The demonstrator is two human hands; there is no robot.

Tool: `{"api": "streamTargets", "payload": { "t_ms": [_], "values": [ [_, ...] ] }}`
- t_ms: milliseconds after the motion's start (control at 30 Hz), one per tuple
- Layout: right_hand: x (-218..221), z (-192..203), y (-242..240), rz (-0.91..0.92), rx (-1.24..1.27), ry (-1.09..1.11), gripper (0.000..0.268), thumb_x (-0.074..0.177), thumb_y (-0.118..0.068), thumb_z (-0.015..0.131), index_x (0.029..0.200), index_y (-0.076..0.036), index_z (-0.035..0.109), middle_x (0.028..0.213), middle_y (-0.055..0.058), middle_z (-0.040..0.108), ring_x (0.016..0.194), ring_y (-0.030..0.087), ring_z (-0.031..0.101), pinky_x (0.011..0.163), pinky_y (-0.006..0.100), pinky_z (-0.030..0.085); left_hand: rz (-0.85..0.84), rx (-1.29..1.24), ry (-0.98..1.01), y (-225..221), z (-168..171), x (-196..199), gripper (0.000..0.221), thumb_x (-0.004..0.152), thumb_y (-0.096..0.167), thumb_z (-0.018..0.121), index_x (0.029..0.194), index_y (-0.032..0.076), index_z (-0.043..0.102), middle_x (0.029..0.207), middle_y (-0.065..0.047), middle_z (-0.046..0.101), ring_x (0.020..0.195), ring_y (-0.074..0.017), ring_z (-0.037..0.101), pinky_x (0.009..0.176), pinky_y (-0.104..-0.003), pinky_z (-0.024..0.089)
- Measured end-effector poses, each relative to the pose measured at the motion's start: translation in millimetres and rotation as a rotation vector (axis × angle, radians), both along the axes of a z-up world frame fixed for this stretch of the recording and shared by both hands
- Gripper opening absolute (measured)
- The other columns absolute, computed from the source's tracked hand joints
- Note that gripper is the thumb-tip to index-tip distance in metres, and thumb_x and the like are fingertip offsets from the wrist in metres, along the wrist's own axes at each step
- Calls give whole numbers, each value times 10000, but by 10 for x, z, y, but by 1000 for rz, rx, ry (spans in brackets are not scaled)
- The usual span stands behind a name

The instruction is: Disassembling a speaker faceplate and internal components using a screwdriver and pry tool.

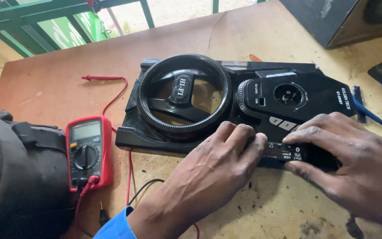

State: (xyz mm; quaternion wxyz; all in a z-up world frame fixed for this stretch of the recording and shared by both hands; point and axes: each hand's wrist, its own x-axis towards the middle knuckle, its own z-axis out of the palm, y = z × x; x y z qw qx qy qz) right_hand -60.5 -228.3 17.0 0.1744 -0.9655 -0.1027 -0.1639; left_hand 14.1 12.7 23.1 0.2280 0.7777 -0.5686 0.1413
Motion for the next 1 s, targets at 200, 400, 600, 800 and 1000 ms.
{"api": "streamTargets", "payload": {
  "t_ms": [200, 400, 600, 800, 1000],
  "values": [
    [113, 378, 66, -408, 522, 148, 516, 804, -68, 799, 1287, 24, 642, 998, 177, 740, 814, 263, 715, 782, 326, 567, 161, -201, 283, 32, 270, -23, 462, 973, 28, 633, 1415, -35, 513, 1207, -239, 570, 1058, -384, 582, 880, -454, 528],
    [101, 726, 612, -619, 794, 448, 308, 802, -58, 773, 1097, 21, 815, 889, 212, 877, 773, 309, 817, 746, 351, 655, 235, -475, 328, -118, 144, -255, 371, 997, 91, 616, 1344, -19, 546, 1199, -233, 582, 1049, -379, 628, 912, -462, 534],
    [169, 592, 473, -335, 829, 297, 357, 814, -87, 699, 1144, 46, 717, 867, 264, 798, 724, 332, 772, 722, 357, 630, 121, -572, 401, -128, 126, -363, 300, 1030, 92, 580, 1307, -15, 544, 1206, -227, 592, 1040, -337, 703, 912, -387, 615],
    [136, 442, 287, -195, 318, 129, 344, 875, -205, 725, 1178, -51, 777, 948, 78, 793, 845, 160, 721, 740, 284, 548, 153, -476, 335, 95, 331, -69, 256, 888, -138, 612, 1128, -68, 669, 1008, -184, 699, 766, -247, 714, 626, -275, 677],
    [139, 42, 88, 33, -63, 285, 460, 801, -521, 694, 1240, -404, 766, 1097, -94, 820, 1002, 178, 769, 777, 369, 581, 48, -153, 406, 319, 343, 266, 422, 782, 136, 738, 1190, 33, 707, 992, -107, 675, 804, -290, 689, 668, -396, 532]
  ]
}}
